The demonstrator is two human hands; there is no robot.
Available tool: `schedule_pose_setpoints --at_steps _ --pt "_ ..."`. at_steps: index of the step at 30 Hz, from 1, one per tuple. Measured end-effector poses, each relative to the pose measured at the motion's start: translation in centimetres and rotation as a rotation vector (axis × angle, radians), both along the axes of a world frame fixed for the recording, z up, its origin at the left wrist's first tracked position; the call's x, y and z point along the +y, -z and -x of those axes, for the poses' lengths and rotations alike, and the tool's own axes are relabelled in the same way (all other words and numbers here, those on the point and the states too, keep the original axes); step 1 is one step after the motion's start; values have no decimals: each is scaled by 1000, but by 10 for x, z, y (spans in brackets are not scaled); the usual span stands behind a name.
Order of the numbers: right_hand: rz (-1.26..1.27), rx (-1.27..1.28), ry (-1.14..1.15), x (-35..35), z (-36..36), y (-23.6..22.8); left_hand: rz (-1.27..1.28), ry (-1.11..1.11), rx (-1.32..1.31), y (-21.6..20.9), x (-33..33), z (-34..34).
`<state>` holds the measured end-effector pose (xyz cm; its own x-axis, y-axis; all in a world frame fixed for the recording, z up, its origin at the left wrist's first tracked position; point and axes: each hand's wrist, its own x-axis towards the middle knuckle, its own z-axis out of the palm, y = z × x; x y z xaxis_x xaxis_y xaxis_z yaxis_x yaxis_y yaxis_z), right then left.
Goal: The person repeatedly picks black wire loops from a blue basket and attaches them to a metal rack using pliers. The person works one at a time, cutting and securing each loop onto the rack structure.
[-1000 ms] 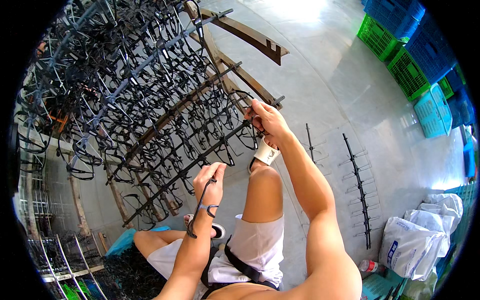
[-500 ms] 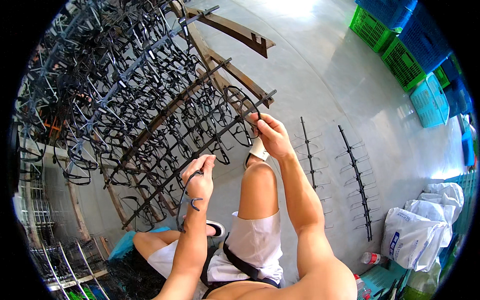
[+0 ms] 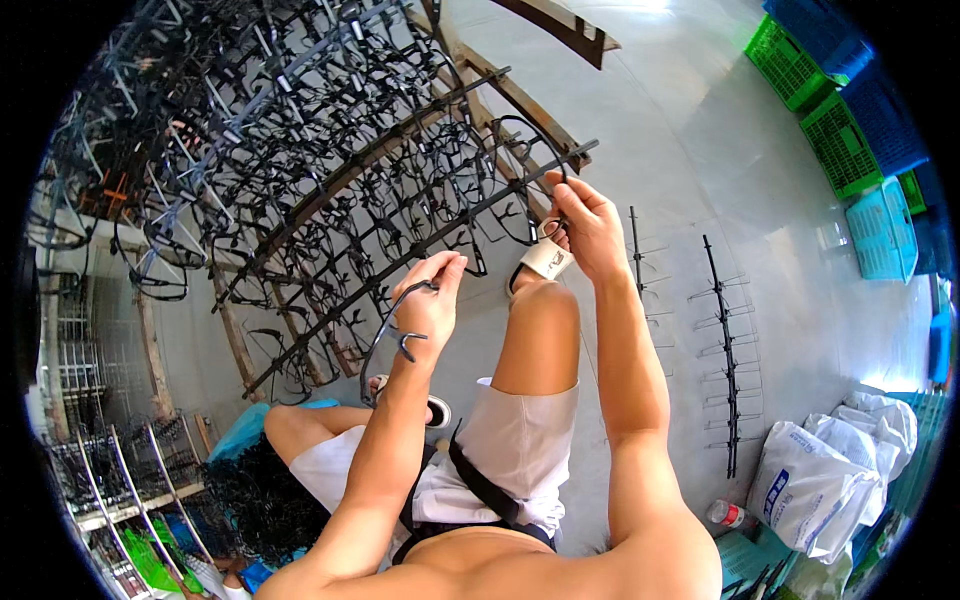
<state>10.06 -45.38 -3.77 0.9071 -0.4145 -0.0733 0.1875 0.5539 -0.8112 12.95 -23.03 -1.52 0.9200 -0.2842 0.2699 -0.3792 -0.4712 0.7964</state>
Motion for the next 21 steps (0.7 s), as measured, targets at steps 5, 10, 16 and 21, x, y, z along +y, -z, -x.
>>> schedule_pose_setpoints --at_steps 5,10,16,21 --pt "1229 -260 205 69 25 -75 -89 62 -8 0 9 5" --pt "1183 -538 -720 90 34 -109 -263 314 -176 0 18 1" --pt "285 -7 235 41 61 -112 -237 205 -65 1 20 14" --pt "706 289 213 57 29 -99 -125 127 -21 6 11 15"
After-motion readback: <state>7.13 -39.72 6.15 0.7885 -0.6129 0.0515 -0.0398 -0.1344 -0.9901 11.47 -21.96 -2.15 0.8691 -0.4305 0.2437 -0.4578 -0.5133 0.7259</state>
